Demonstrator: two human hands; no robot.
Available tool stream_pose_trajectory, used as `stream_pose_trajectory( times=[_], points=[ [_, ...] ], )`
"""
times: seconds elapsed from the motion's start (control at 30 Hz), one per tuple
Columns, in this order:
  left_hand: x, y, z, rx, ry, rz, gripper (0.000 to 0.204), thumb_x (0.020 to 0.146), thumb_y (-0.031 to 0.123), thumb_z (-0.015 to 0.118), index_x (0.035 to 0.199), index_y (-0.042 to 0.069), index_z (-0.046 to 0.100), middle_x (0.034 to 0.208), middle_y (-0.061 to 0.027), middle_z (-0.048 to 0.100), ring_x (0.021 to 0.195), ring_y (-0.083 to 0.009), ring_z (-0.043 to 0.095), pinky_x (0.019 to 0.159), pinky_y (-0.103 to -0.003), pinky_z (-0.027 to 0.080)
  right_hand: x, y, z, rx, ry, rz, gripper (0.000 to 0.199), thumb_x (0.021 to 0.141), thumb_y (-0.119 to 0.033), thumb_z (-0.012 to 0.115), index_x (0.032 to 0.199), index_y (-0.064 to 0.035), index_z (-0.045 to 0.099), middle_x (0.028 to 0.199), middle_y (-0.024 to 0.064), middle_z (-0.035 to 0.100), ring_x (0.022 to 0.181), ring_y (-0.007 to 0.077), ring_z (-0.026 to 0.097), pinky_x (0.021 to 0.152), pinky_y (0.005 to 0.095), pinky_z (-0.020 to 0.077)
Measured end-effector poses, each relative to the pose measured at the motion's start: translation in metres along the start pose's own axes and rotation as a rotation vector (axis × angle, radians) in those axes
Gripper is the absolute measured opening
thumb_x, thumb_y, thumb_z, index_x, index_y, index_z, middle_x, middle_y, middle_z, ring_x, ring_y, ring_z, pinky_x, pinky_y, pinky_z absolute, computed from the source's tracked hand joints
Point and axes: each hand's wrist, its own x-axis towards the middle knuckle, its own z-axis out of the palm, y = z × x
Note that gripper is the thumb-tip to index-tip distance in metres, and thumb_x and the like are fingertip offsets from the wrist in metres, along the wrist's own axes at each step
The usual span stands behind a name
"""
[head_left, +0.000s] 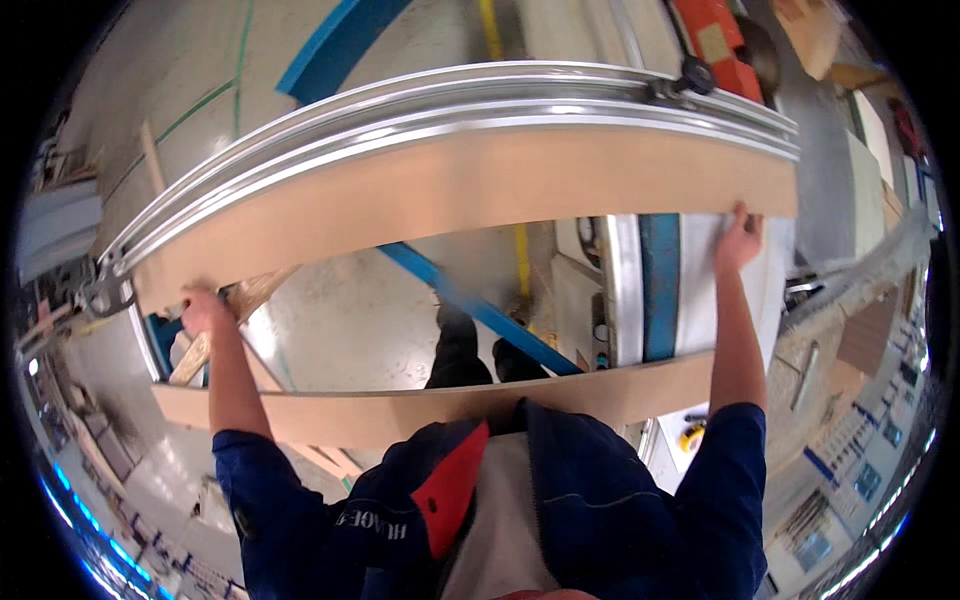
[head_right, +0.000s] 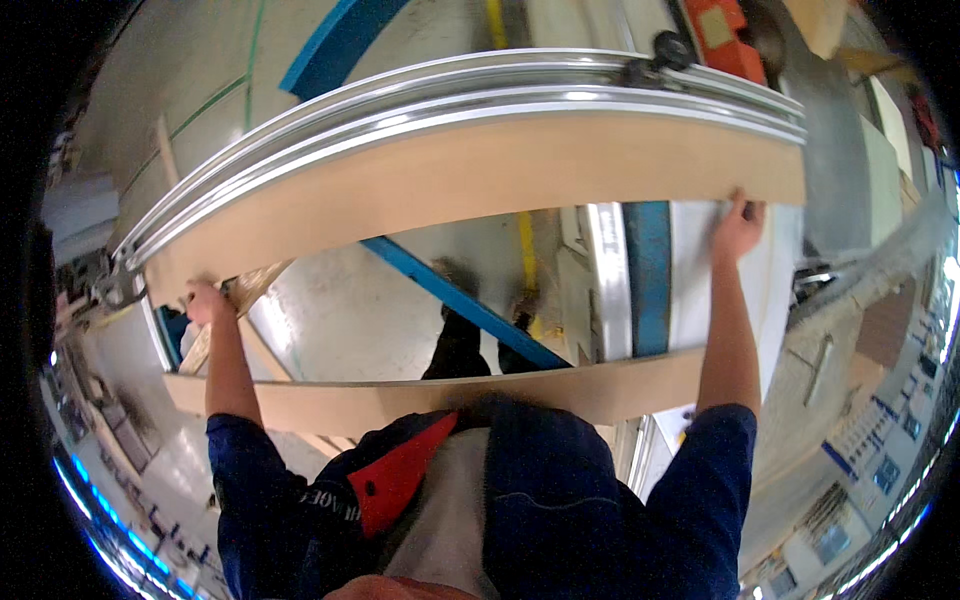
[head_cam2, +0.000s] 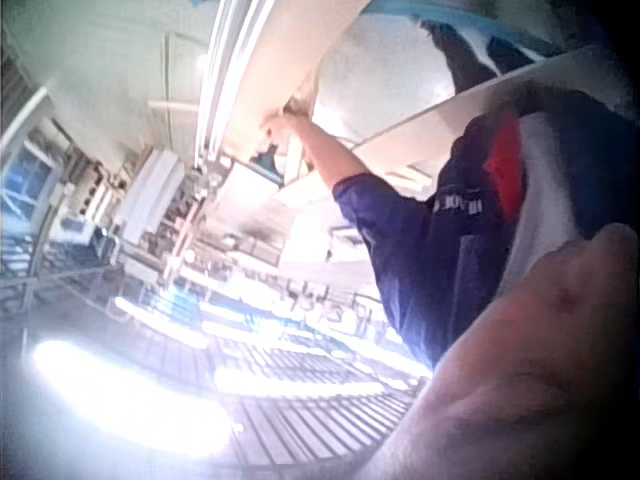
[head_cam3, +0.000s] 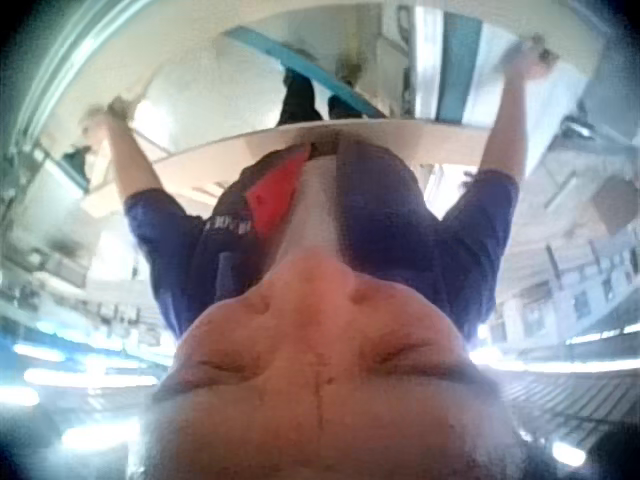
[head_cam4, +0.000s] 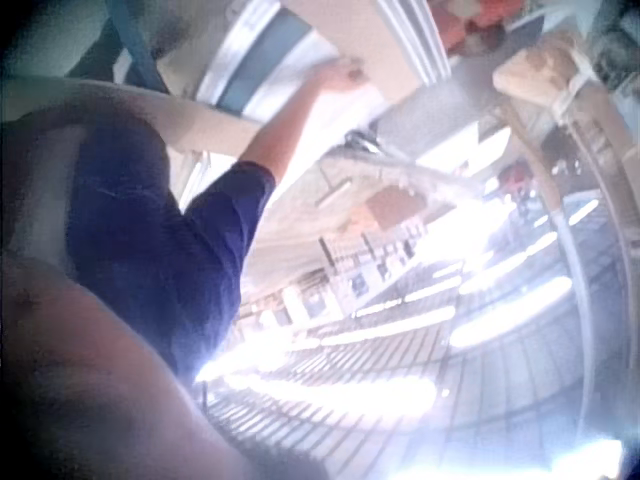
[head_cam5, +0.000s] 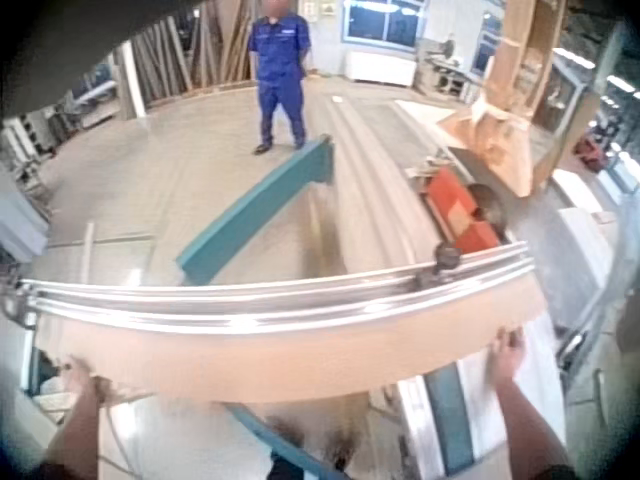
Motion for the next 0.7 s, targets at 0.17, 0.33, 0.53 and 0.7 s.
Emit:
stream_pose_trajectory(
  times=[0.17, 0.33, 0.53, 0.7],
  points=[
    [-0.041, 0.042, -0.048, -0.157, -0.012, -0.042, 0.066, 0.095, 0.052, 0.046, 0.103, -0.004, 0.08, 0.103, -0.0291, 0.075, 0.1, -0.0465, 0.072, 0.096, -0.054, 0.053, 0.003, 0.0, -0.002, -0.285, 0.104, 0.036, 0.064, 0.1, -0.046, 0.065, 0.125, 0.0127, 0.068, 0.137, 0.0236, 0.067, 0.13, 0.035, 0.062, 0.112, 0.0398, 0.0445],
    [-0.048, 0.051, -0.057, -0.145, -0.026, -0.068, 0.06, 0.095, 0.045, 0.05, 0.098, -0.008, 0.078, 0.101, -0.0294, 0.075, 0.098, -0.0466, 0.071, 0.096, -0.054, 0.052, 0.004, 0.003, -0.003, -0.267, 0.124, 0.09, 0.073, 0.098, -0.051, 0.064, 0.129, 0.0143, 0.064, 0.136, 0.0248, 0.066, 0.13, 0.0361, 0.062, 0.112, 0.0399, 0.0453],
    [-0.05, 0.05, -0.057, -0.172, -0.025, -0.044, 0.061, 0.095, 0.046, 0.05, 0.099, -0.008, 0.078, 0.105, -0.0287, 0.075, 0.102, -0.0458, 0.07, 0.097, -0.053, 0.052, 0.004, 0.009, -0.002, -0.197, 0.1, 0.049, 0.069, 0.097, -0.045, 0.068, 0.131, 0.0146, 0.063, 0.142, 0.0285, 0.061, 0.135, 0.0377, 0.058, 0.115, 0.0403, 0.0428],
    [-0.05, 0.05, -0.056, -0.225, -0.003, -0.055, 0.063, 0.095, 0.046, 0.049, 0.102, -0.01, 0.077, 0.107, -0.029, 0.075, 0.105, -0.0458, 0.069, 0.1, -0.052, 0.051, 0.005, 0.01, -0.002, -0.138, 0.058, -0.01, 0.067, 0.097, -0.043, 0.069, 0.131, 0.0144, 0.063, 0.149, 0.0293, 0.055, 0.139, 0.0384, 0.054, 0.116, 0.0408, 0.0406]
  ],
)
